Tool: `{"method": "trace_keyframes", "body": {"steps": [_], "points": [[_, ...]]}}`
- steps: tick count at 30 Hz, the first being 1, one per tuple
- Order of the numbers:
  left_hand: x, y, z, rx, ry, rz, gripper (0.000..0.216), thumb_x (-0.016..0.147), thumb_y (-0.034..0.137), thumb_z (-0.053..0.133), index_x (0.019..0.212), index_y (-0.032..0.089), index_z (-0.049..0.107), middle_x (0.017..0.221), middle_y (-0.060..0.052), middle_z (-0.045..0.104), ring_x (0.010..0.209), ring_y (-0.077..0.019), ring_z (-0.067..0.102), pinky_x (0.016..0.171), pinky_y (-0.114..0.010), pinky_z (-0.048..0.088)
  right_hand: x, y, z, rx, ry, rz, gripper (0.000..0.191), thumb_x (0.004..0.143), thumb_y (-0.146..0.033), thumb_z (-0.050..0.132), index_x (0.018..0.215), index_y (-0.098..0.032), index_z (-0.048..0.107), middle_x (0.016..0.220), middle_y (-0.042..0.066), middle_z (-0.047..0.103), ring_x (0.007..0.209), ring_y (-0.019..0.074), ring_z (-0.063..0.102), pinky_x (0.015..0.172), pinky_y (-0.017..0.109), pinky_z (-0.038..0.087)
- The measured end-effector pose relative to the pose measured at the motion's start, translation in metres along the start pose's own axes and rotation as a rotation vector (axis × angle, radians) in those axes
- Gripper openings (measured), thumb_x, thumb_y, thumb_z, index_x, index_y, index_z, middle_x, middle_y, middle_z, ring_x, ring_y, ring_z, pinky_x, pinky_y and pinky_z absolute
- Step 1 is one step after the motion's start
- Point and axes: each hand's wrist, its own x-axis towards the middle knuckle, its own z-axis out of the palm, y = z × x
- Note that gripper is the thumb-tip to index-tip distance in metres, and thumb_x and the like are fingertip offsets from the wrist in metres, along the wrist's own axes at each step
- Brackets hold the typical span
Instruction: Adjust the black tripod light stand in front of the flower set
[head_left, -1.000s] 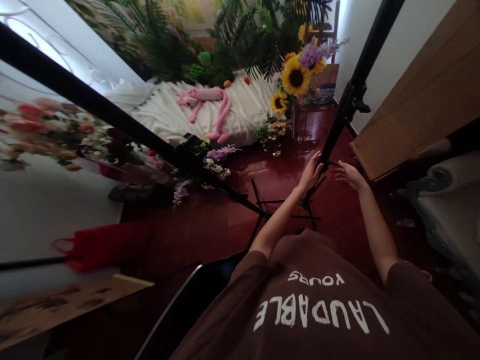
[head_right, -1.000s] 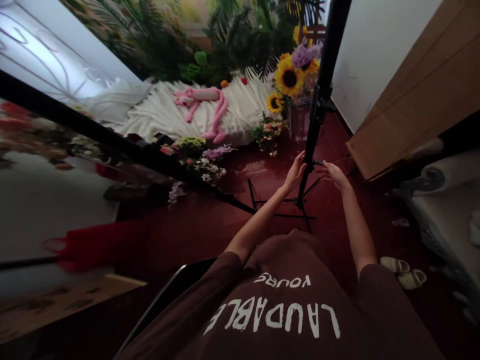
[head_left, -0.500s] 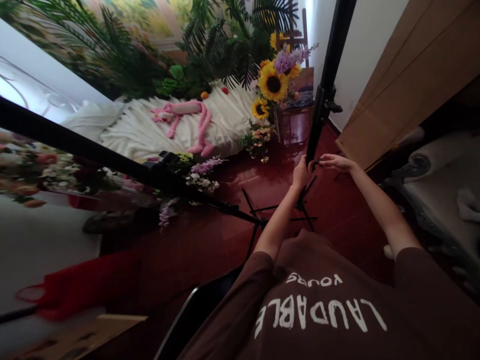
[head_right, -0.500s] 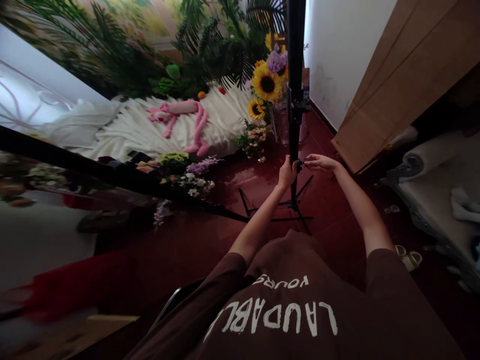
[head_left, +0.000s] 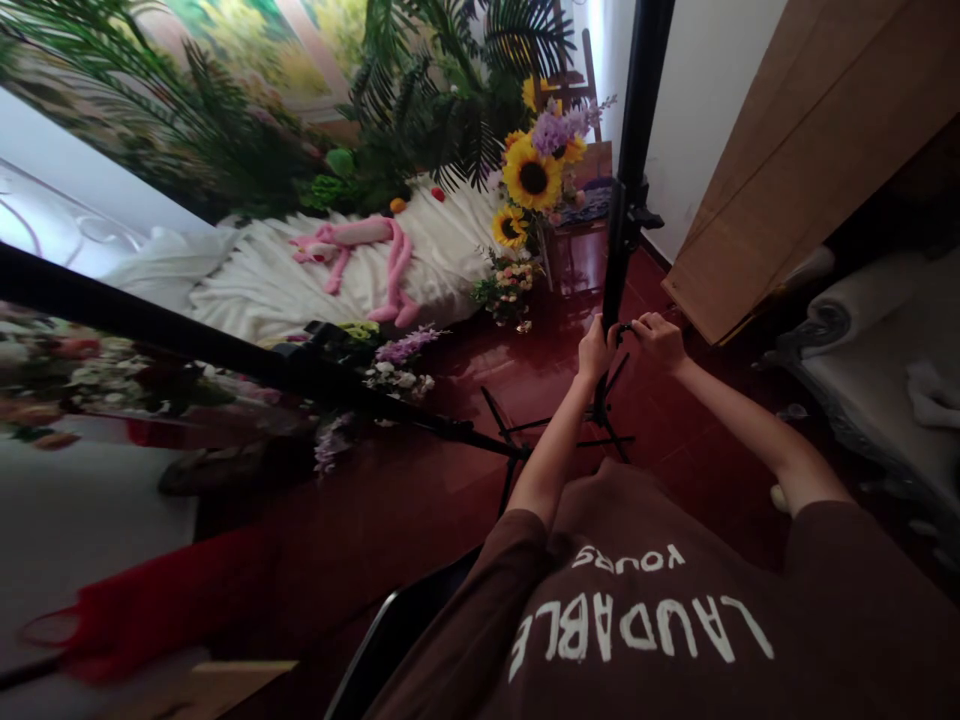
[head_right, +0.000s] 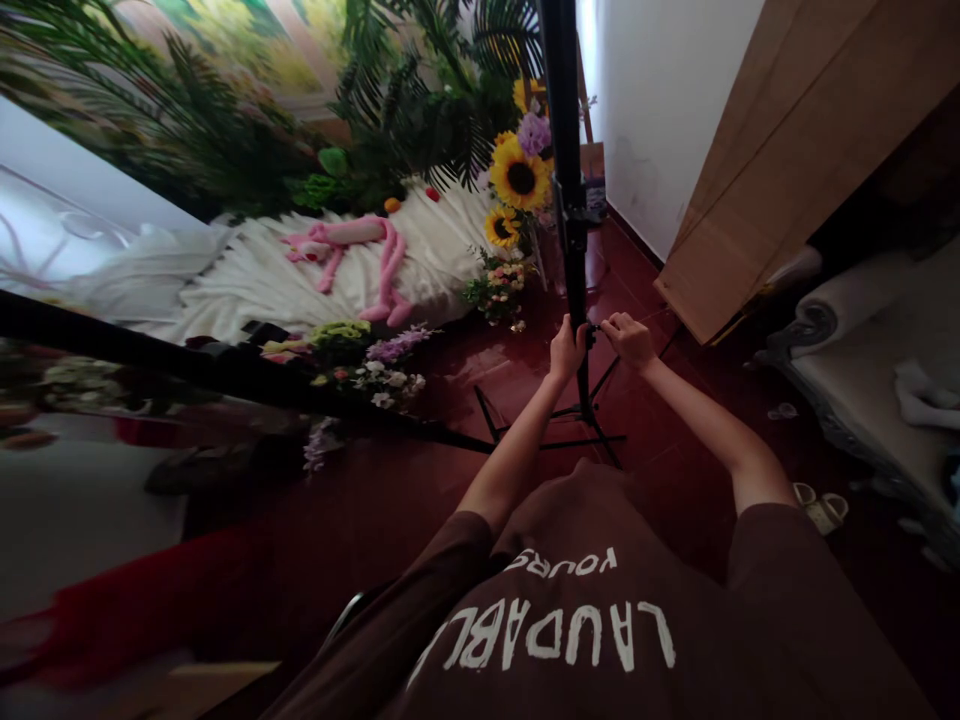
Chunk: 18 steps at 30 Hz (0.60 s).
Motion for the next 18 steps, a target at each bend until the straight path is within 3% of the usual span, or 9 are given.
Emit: {"method": "trace_keyframes", "body": {"steps": [5,9,13,18], "points": [[0.0,-0.001,0.0,0.007,-0.005,0.002,0.032,0.098,0.041,0.044,0.117,0.019,0.057,0.096,-0.009,0.071,0.084,-0.0191,0.069,0.074,-0.027,0.048,-0.011,0.001,-0.007,0.103,0.003,0.009,0.021,0.09,-0.04,0.06,0.103,-0.026,0.069,0.121,0.009,0.064,0.113,0.0256,0.057,0.096,0.037,0.047],[0.001,0.0,-0.002,-0.009,-0.019,-0.005,0.033,0.098,0.042,0.044,0.118,0.019,0.056,0.093,-0.008,0.071,0.082,-0.018,0.068,0.073,-0.026,0.048,0.006,-0.026,-0.034,0.162,0.2,-0.051,0.029,0.091,-0.045,0.057,0.112,-0.027,0.065,0.123,0.008,0.063,0.117,0.0254,0.057,0.106,0.043,0.044],[0.001,0.001,-0.003,-0.016,-0.015,0.002,0.033,0.098,0.042,0.044,0.12,0.021,0.056,0.094,-0.007,0.07,0.083,-0.0175,0.068,0.075,-0.026,0.048,0.041,-0.079,-0.072,0.361,0.396,-0.19,0.051,0.087,-0.05,0.064,0.131,-0.029,0.048,0.126,0.007,0.059,0.106,0.0207,0.061,0.09,0.035,0.054],[0.0,0.0,-0.003,-0.027,-0.014,-0.003,0.035,0.098,0.043,0.044,0.122,0.021,0.055,0.094,-0.008,0.07,0.083,-0.0183,0.068,0.075,-0.028,0.048,0.072,-0.128,-0.099,0.437,0.349,-0.276,0.07,0.084,-0.053,0.07,0.137,-0.025,0.033,0.124,0.008,0.058,0.1,0.0166,0.064,0.078,0.025,0.056]]}}
